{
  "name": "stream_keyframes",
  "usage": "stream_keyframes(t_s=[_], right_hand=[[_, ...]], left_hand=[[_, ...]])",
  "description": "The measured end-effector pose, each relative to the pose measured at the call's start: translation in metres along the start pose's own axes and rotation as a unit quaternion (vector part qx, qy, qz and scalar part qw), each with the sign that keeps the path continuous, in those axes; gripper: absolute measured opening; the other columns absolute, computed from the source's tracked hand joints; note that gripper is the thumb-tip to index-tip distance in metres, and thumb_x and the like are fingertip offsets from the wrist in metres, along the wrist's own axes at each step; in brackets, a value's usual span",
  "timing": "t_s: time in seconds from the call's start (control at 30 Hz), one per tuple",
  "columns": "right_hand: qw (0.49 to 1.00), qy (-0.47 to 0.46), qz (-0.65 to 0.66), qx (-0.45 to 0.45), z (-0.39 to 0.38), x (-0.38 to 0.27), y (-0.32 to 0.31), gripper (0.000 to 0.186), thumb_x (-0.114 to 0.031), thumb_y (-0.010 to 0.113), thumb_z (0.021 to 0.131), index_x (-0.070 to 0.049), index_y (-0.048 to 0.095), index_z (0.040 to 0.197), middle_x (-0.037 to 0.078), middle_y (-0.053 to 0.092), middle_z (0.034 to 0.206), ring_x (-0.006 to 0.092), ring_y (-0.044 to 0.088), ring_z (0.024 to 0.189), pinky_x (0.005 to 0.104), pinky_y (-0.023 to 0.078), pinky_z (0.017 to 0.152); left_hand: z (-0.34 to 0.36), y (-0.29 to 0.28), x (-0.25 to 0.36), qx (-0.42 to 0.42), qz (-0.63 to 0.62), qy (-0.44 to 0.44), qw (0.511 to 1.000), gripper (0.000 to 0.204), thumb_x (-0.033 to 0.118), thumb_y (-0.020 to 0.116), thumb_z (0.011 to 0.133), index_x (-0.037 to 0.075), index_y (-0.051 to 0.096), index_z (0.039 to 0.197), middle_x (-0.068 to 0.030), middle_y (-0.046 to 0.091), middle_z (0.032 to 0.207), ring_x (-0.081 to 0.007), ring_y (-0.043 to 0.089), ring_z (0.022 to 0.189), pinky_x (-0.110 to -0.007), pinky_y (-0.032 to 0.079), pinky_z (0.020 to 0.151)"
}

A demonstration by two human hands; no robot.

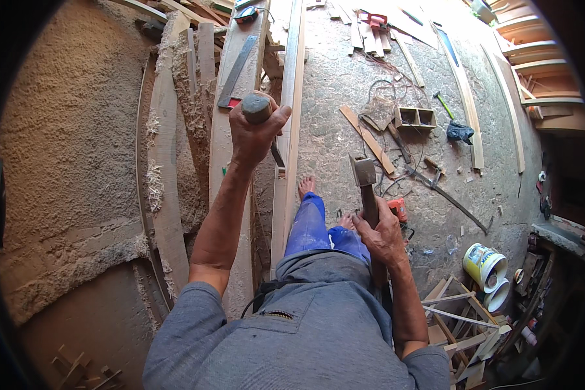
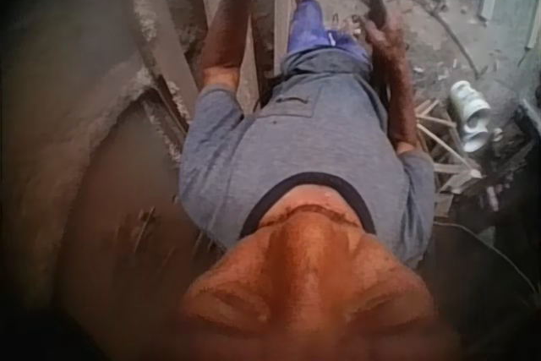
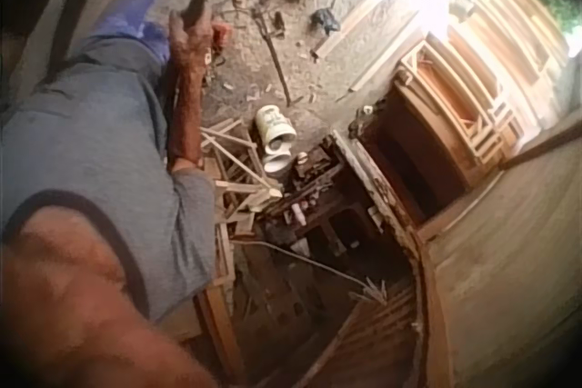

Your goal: The person uses a chisel and mallet to carve a groove along a marked line on a long wooden plank. They repeatedly position the chisel and strike it with the mallet to remove wood shavings.

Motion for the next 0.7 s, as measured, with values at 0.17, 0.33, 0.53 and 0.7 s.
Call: stream_keyframes(t_s=[0.17, 0.33, 0.53, 0.7], right_hand=[[1.0, -0.01, -0.01, 0.015, -0.001, 0.0, 0.001, 0.036, -0.015, 0.073, 0.094, -0.001, 0.055, 0.122, 0.005, 0.067, 0.077, 0.0111, 0.063, 0.061, 0.0282, 0.051, 0.053], [1.0, 0.007, 0.0, 0.012, 0.0, 0.005, 0.001, 0.035, -0.015, 0.073, 0.093, -0.001, 0.056, 0.12, 0.005, 0.066, 0.077, 0.0104, 0.062, 0.06, 0.0281, 0.05, 0.052], [0.999, 0.025, 0.029, -0.005, 0.005, 0.011, 0.002, 0.033, -0.014, 0.073, 0.093, -0.002, 0.056, 0.118, 0.004, 0.063, 0.075, 0.0096, 0.06, 0.058, 0.0276, 0.048, 0.05], [0.987, 0.03, 0.154, -0.027, 0.019, -0.006, 0.002, 0.038, -0.011, 0.072, 0.091, -0.001, 0.054, 0.124, 0.003, 0.06, 0.081, 0.0095, 0.058, 0.059, 0.0271, 0.047, 0.05]], left_hand=[[-0.001, 0.0, -0.005, 0.014, -0.01, -0.047, 0.999, 0.024, 0.011, 0.085, 0.081, 0.008, 0.061, 0.078, 0.0019, 0.064, 0.073, -0.0052, 0.059, 0.067, -0.026, 0.052, 0.062], [-0.006, 0.006, -0.005, 0.03, 0.004, -0.024, 0.999, 0.023, 0.01, 0.083, 0.081, 0.006, 0.06, 0.078, -0.0006, 0.063, 0.071, -0.0065, 0.059, 0.067, -0.027, 0.051, 0.061], [-0.013, -0.003, -0.013, 0.085, 0.022, 0.03, 0.996, 0.017, 0.002, 0.076, 0.086, 0.006, 0.061, 0.08, 0.0019, 0.062, 0.068, -0.0055, 0.06, 0.057, -0.024, 0.049, 0.052], [-0.019, 0.006, -0.003, 0.033, -0.012, -0.002, 0.999, 0.021, 0.006, 0.08, 0.079, 0.006, 0.059, 0.079, 0.0003, 0.062, 0.07, -0.0059, 0.058, 0.067, -0.027, 0.05, 0.061]])
Point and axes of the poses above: each hand's wrist, its own z-axis towards the middle knuckle, its own y-axis out of the palm, x = y × z, the point moved 3 cm from there along z, towards the middle knuckle
